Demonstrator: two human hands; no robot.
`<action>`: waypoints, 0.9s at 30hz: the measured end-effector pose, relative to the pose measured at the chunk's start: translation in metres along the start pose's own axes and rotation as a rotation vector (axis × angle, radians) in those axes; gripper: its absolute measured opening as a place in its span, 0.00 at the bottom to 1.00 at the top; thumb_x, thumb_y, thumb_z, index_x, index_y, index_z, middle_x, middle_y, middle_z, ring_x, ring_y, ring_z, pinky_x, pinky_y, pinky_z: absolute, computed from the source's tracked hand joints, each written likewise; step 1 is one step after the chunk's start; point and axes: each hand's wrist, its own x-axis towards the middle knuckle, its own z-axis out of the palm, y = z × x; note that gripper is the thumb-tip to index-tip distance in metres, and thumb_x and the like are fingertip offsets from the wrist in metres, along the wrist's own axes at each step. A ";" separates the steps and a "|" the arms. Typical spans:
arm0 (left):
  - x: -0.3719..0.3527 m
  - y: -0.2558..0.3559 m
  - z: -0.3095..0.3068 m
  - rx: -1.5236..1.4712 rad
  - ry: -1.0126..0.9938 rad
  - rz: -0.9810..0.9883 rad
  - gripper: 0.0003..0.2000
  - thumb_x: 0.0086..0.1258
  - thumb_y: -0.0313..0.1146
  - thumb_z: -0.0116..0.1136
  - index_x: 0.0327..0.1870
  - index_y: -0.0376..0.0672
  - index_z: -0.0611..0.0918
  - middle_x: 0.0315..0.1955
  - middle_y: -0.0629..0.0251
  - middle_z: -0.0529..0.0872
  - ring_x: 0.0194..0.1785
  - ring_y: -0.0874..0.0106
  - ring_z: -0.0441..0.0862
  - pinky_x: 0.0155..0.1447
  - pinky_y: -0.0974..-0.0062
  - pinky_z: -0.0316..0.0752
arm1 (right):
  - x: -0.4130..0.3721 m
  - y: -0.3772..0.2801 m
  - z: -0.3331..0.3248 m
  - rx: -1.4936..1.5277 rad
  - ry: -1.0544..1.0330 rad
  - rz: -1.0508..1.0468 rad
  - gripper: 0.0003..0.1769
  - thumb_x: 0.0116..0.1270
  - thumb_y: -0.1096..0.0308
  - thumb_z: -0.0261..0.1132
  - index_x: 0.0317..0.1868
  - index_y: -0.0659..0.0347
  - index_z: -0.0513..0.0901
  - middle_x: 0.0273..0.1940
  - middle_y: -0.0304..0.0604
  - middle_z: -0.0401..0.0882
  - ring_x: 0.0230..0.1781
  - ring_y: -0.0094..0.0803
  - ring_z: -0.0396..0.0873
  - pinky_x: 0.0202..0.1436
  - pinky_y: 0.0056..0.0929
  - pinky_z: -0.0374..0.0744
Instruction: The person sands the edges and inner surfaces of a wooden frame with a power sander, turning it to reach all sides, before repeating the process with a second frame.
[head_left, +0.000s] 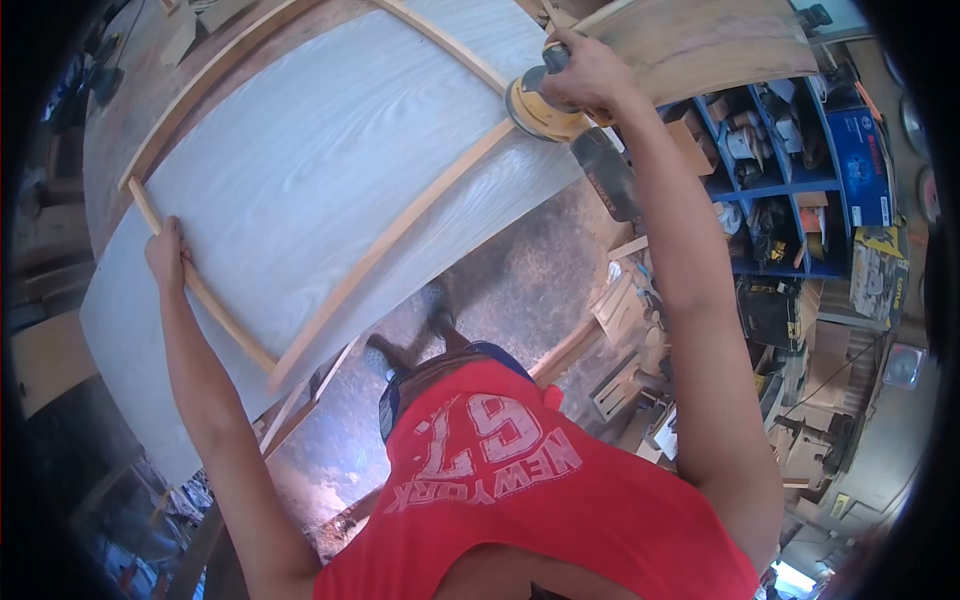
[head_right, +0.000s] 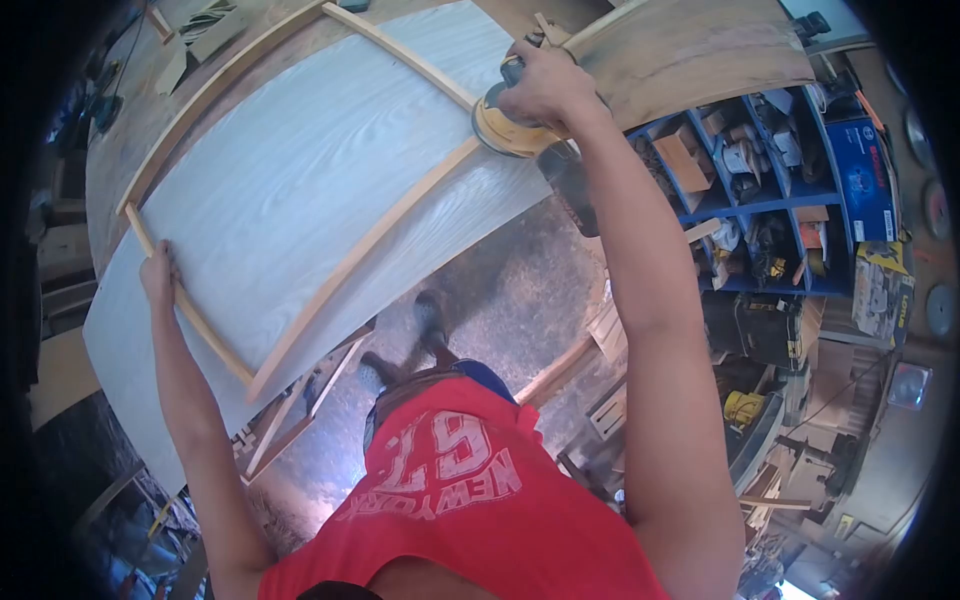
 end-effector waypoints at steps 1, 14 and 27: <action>-0.002 0.003 0.001 -0.035 0.012 -0.021 0.18 0.75 0.46 0.67 0.31 0.39 0.82 0.19 0.67 0.79 0.20 0.72 0.75 0.28 0.67 0.71 | -0.002 0.003 0.001 0.001 -0.001 -0.004 0.41 0.51 0.54 0.74 0.69 0.49 0.83 0.56 0.57 0.90 0.58 0.53 0.88 0.63 0.45 0.85; -0.008 0.003 0.003 -0.172 0.015 0.009 0.18 0.74 0.43 0.66 0.29 0.37 0.80 0.20 0.66 0.79 0.19 0.72 0.75 0.26 0.68 0.71 | -0.030 -0.031 -0.001 -0.108 -0.056 -0.044 0.37 0.58 0.56 0.70 0.71 0.47 0.79 0.61 0.55 0.86 0.63 0.54 0.86 0.67 0.47 0.84; 0.011 -0.013 0.010 -0.213 -0.006 0.052 0.17 0.75 0.42 0.63 0.29 0.38 0.83 0.18 0.67 0.79 0.19 0.72 0.77 0.27 0.68 0.73 | -0.087 -0.086 0.005 -0.105 -0.072 -0.279 0.32 0.58 0.55 0.75 0.65 0.43 0.82 0.55 0.51 0.83 0.56 0.52 0.87 0.61 0.46 0.85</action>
